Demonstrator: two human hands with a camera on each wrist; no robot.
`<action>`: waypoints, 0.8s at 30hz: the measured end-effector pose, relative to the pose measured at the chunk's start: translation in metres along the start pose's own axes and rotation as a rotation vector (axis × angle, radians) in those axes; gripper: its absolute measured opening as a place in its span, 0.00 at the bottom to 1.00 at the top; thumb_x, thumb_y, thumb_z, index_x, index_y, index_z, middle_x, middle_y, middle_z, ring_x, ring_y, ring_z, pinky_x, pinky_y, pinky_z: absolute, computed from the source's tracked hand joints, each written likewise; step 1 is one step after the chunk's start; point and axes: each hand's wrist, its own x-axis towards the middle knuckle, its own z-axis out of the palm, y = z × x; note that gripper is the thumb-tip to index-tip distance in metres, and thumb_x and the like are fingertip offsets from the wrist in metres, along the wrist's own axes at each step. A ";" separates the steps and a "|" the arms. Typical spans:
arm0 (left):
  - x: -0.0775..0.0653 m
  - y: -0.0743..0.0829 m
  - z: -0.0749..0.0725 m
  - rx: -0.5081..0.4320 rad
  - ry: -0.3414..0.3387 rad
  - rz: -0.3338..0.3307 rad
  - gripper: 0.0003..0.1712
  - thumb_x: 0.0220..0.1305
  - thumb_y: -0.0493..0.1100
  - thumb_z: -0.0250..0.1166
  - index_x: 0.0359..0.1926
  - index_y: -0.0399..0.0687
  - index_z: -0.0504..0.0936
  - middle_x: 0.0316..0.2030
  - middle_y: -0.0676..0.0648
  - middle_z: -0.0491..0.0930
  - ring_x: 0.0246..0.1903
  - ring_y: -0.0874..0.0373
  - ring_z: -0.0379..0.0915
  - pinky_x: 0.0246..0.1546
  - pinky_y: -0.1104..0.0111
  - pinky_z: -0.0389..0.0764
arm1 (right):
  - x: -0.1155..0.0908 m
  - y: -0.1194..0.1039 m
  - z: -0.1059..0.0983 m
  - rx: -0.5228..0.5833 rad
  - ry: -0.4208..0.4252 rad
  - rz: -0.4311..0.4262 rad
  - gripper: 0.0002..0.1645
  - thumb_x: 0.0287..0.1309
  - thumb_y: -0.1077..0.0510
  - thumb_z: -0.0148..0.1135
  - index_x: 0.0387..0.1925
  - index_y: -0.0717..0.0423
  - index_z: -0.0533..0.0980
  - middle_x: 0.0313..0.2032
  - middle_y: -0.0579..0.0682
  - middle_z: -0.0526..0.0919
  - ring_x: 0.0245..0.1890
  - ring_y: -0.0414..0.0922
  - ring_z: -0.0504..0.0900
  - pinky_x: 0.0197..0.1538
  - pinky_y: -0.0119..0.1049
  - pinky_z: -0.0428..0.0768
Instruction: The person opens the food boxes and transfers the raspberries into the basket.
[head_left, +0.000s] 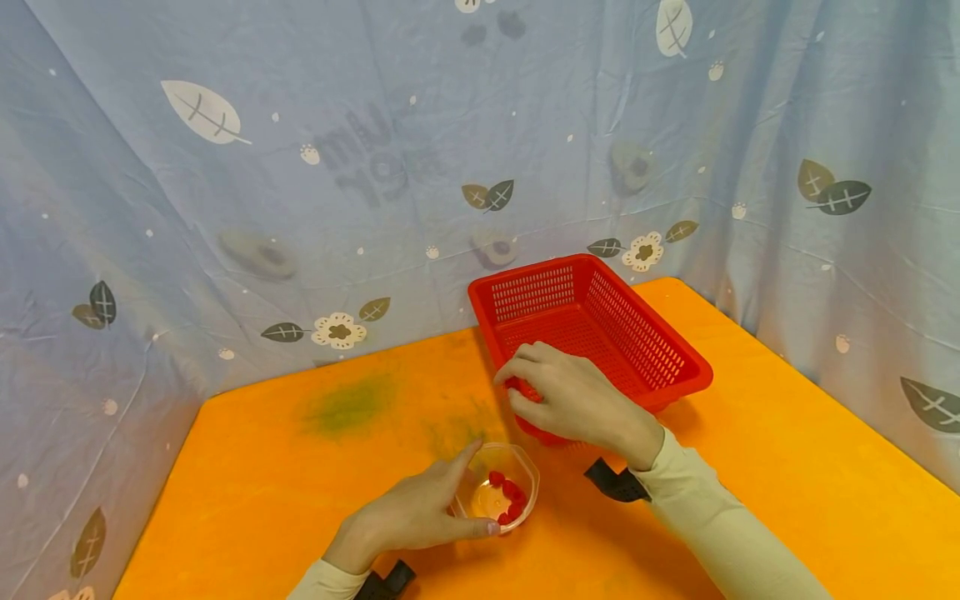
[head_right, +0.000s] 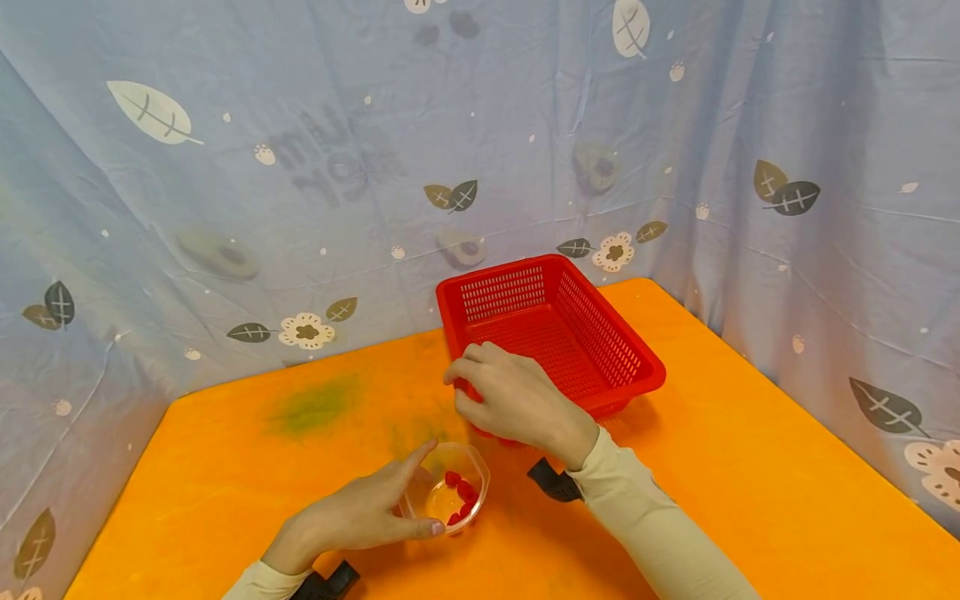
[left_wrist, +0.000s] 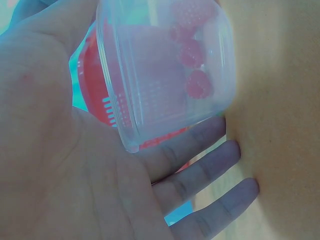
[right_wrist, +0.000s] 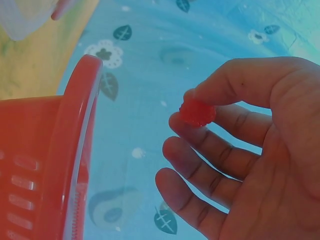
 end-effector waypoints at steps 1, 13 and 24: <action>0.000 0.000 0.000 -0.001 0.000 0.001 0.62 0.57 0.78 0.62 0.82 0.65 0.41 0.64 0.50 0.75 0.61 0.49 0.74 0.58 0.50 0.78 | 0.000 0.000 0.000 -0.001 0.002 0.003 0.08 0.62 0.55 0.66 0.43 0.44 0.85 0.40 0.40 0.81 0.31 0.36 0.72 0.30 0.26 0.73; 0.000 0.000 -0.001 -0.010 -0.003 0.006 0.62 0.58 0.77 0.63 0.82 0.64 0.41 0.63 0.50 0.75 0.61 0.49 0.74 0.58 0.51 0.78 | 0.000 0.001 -0.002 -0.020 -0.012 0.049 0.11 0.63 0.59 0.62 0.43 0.44 0.85 0.42 0.41 0.81 0.34 0.37 0.73 0.32 0.28 0.75; 0.000 0.000 0.000 -0.006 -0.007 -0.003 0.62 0.58 0.77 0.62 0.82 0.65 0.40 0.67 0.47 0.73 0.63 0.47 0.72 0.59 0.49 0.78 | 0.000 0.002 -0.003 -0.007 -0.021 0.055 0.13 0.61 0.63 0.61 0.43 0.46 0.85 0.43 0.41 0.80 0.37 0.39 0.71 0.31 0.29 0.73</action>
